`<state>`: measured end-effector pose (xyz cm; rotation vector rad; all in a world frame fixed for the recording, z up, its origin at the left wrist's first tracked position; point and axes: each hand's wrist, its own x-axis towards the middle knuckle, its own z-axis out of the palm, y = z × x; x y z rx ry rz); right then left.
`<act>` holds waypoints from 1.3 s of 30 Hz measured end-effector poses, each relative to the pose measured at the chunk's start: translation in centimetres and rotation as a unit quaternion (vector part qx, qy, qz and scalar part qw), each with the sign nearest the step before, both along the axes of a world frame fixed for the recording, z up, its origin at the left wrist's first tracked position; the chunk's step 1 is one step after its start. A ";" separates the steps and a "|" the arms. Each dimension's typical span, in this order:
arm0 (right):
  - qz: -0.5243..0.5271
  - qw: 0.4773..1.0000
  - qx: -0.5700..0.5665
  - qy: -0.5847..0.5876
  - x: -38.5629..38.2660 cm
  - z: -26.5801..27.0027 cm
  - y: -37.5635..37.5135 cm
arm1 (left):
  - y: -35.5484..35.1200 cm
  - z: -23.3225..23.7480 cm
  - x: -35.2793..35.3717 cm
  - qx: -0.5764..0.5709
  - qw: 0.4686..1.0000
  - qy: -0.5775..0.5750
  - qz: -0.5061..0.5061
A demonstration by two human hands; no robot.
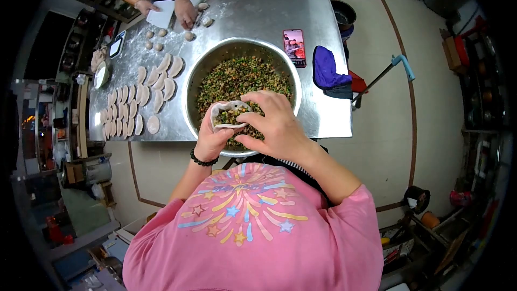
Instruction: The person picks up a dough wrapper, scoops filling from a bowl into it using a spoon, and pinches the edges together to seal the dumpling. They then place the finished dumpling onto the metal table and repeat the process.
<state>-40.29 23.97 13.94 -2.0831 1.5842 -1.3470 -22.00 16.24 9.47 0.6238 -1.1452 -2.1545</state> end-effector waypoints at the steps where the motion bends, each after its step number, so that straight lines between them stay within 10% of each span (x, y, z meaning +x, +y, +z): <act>1: -0.003 1.000 -0.005 -0.003 -0.1 0.0 0.0 | -0.1 -0.1 0.0 -0.009 1.000 -0.007 -0.007; 9: -0.009 0.967 0.158 -0.198 -1.2 -1.0 -0.7 | -0.1 0.7 -0.2 0.023 1.000 0.000 0.008; 31: -0.007 1.000 -0.024 0.017 -0.1 0.5 -0.5 | 0.0 0.3 0.2 -0.010 1.000 -0.016 0.011; 39: 0.029 0.990 0.090 -0.105 -0.9 0.0 -0.4 | 0.2 0.8 0.2 -0.043 0.999 -0.030 -0.008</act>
